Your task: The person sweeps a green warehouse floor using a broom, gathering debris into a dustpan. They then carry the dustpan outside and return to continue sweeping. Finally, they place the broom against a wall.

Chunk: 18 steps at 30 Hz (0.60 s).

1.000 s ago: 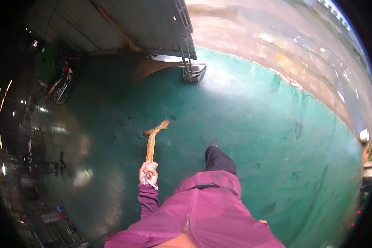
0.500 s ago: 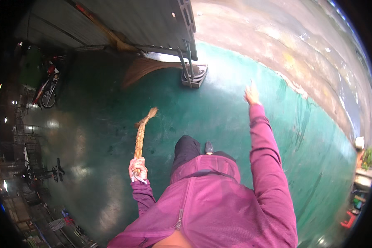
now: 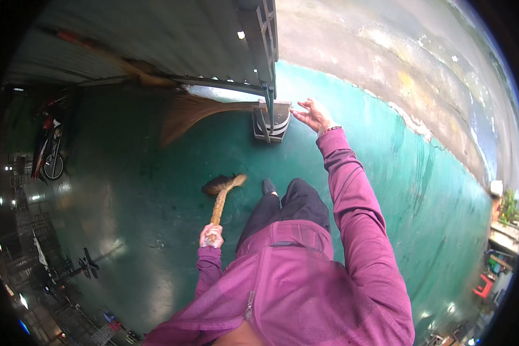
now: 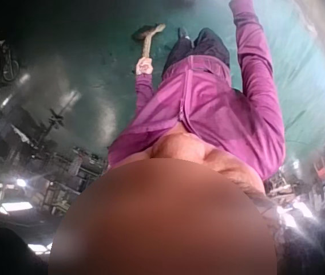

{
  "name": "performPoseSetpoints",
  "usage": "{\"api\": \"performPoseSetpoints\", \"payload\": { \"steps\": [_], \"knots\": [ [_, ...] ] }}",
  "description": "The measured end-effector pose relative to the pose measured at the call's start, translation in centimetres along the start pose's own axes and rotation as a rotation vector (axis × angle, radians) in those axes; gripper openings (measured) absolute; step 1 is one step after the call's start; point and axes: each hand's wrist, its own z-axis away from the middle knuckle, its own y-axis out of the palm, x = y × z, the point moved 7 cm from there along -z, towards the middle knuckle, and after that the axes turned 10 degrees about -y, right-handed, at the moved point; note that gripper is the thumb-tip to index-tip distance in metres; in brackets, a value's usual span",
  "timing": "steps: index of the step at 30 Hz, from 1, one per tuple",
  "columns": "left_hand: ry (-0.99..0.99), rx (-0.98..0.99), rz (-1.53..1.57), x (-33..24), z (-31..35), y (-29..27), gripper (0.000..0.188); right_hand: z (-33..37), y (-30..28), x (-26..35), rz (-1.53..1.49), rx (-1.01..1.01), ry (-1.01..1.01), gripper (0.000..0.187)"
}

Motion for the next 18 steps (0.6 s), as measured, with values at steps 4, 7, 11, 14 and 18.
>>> {"api": "performPoseSetpoints", "payload": {
  "steps": [4, 7, 11, 14, 18],
  "knots": [
    [-0.019, -0.14, -0.017, 0.0, -3.9, 1.9, 0.016, -6.9, 0.7, -2.7, 0.046, 0.041, 0.132, 0.06],
    [0.053, -0.086, 0.037, 0.3, -5.9, 3.6, 0.016, -14.1, 0.3, -5.3, 0.222, -0.045, 0.182, 0.049],
    [0.121, -0.123, 0.03, 1.3, -7.2, 3.9, 0.007, -22.7, -2.4, -8.7, 0.479, -0.176, 0.172, 0.045],
    [0.174, -0.121, 0.013, 1.7, -8.2, 3.7, 0.005, -27.6, -3.9, -11.4, 0.794, 0.052, 0.176, 0.052],
    [0.253, -0.137, 0.015, 2.0, -9.3, 2.8, 0.005, -31.1, -1.6, -14.9, 1.164, 0.697, 0.049, 0.055]
  ]
}}
